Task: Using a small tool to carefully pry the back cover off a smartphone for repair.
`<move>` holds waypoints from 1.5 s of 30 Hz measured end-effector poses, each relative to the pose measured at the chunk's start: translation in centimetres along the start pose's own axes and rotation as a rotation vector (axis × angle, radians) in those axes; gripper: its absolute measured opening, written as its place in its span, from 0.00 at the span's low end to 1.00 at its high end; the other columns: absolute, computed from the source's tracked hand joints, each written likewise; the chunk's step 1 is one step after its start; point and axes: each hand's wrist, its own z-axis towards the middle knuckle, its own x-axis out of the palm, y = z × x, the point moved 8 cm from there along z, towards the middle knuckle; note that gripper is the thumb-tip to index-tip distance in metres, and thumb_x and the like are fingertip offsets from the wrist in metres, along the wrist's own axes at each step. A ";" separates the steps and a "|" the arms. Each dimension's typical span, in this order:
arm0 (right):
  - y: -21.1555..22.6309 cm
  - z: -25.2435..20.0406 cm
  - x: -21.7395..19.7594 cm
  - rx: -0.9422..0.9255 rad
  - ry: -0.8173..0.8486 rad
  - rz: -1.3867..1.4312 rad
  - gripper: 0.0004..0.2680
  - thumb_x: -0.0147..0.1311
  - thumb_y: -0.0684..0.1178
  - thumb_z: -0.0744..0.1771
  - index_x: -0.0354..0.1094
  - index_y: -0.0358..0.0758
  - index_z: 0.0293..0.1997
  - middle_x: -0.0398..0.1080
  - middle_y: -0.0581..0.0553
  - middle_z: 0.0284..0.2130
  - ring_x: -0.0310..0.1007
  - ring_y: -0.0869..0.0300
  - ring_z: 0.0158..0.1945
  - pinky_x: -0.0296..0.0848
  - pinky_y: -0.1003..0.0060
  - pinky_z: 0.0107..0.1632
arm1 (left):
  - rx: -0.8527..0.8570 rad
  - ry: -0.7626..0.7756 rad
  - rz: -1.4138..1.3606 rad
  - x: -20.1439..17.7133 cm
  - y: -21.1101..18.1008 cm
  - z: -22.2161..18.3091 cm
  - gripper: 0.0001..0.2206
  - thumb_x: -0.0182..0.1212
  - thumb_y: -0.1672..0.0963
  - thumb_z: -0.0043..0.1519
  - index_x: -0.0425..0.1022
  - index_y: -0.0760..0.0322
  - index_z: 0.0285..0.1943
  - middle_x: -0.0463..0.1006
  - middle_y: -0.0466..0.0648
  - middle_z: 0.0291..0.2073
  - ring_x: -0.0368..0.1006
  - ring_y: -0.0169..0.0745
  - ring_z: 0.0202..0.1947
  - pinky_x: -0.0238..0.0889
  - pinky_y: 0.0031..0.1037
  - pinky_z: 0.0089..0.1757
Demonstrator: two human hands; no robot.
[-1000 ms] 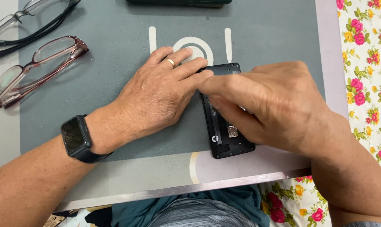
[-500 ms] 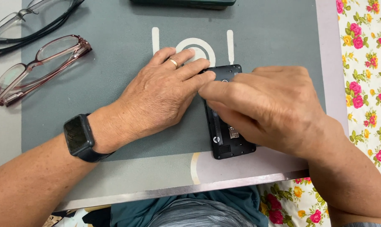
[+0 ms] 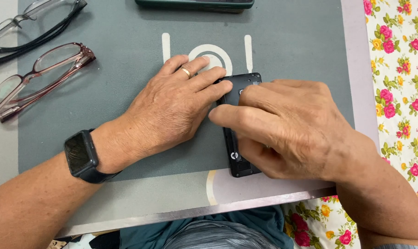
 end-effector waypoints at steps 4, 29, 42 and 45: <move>-0.4 -0.4 -0.3 -0.009 -0.065 -0.017 0.02 0.55 0.39 0.75 0.72 0.41 0.51 0.61 0.49 0.25 0.58 0.51 0.24 0.67 0.58 0.34 | -0.007 0.005 -0.009 -0.2 -0.1 0.2 0.13 0.56 0.61 0.68 0.74 0.57 0.61 0.77 0.47 0.60 0.71 0.57 0.63 0.62 0.47 0.58; 0.5 0.0 -0.3 -0.099 -0.055 -0.001 0.08 0.47 0.35 0.72 0.73 0.41 0.51 0.56 0.49 0.25 0.56 0.53 0.23 0.64 0.59 0.33 | 0.002 0.017 0.020 0.1 0.0 0.0 0.16 0.56 0.60 0.66 0.74 0.58 0.63 0.77 0.48 0.62 0.71 0.58 0.64 0.62 0.47 0.59; 0.2 -0.1 -0.7 -0.068 -0.114 0.071 0.07 0.50 0.32 0.72 0.74 0.35 0.44 0.58 0.46 0.22 0.53 0.50 0.22 0.64 0.58 0.31 | 0.010 0.008 0.035 0.1 0.0 -0.1 0.18 0.60 0.61 0.65 0.75 0.57 0.64 0.77 0.47 0.62 0.70 0.56 0.64 0.63 0.46 0.59; 0.3 -0.1 -0.9 -0.063 -0.120 0.059 0.06 0.55 0.33 0.73 0.75 0.36 0.42 0.56 0.48 0.20 0.50 0.52 0.21 0.63 0.61 0.29 | 0.007 0.015 0.046 0.3 0.0 -0.1 0.17 0.59 0.61 0.65 0.75 0.57 0.64 0.77 0.47 0.63 0.71 0.55 0.64 0.63 0.47 0.59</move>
